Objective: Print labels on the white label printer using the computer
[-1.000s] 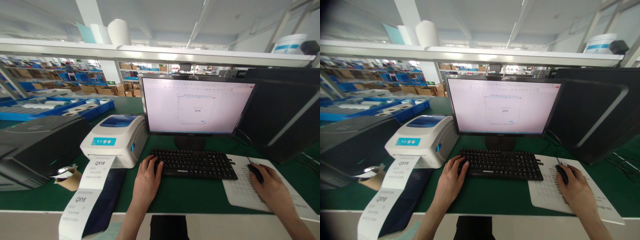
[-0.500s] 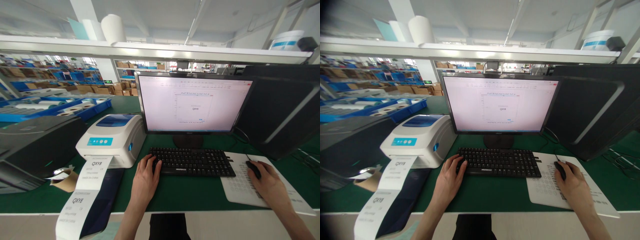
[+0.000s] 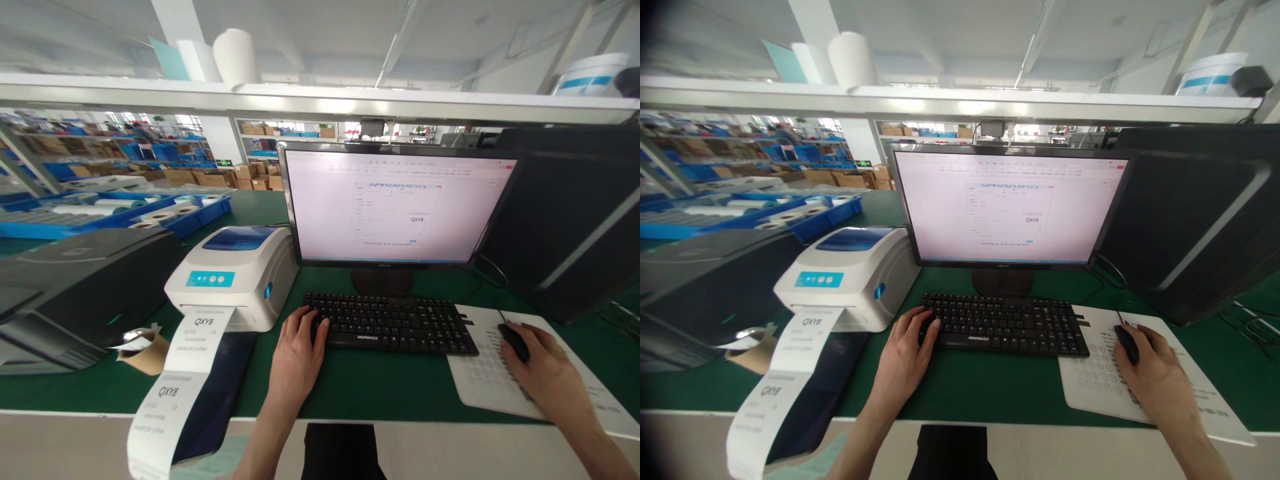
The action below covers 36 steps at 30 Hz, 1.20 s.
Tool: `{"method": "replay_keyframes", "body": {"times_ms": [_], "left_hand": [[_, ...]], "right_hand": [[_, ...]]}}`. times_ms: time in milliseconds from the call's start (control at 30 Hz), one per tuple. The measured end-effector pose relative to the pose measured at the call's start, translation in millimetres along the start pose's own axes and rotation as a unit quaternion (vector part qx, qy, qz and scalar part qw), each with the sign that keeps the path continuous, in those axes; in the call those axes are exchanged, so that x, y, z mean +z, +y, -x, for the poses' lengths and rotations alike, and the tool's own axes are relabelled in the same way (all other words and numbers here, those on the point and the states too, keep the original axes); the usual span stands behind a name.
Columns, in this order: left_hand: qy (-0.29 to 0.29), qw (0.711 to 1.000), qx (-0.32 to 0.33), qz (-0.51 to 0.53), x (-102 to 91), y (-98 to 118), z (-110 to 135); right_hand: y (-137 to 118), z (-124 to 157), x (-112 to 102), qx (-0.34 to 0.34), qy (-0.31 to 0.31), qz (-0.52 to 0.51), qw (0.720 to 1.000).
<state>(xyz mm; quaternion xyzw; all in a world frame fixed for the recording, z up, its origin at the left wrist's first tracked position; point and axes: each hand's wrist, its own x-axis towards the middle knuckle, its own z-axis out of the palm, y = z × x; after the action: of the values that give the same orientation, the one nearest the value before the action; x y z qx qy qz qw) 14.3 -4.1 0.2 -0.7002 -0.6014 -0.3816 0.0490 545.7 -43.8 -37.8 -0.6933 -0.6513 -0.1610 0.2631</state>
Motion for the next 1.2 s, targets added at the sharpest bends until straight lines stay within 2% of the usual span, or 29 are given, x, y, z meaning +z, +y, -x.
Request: {"method": "replay_keyframes", "body": {"times_ms": [267, 500, 1200], "left_hand": [[0.002, 1.000, 0.003, -0.002, 0.0, 0.6, -0.3], [0.006, 1.000, 0.003, -0.002, -1.0, 1.4, 0.3], [-0.002, 1.000, -0.007, 0.001, 0.6, 0.7, 0.0]], "right_hand": [[2.2, -0.3, 1.2, 0.004, -0.020, -0.007, 1.000], [-1.3, -0.8, 0.1, 0.016, -0.012, -0.013, 1.000], [-4.6, -3.0, -2.9, -0.007, 0.007, -0.025, 1.000]]}}
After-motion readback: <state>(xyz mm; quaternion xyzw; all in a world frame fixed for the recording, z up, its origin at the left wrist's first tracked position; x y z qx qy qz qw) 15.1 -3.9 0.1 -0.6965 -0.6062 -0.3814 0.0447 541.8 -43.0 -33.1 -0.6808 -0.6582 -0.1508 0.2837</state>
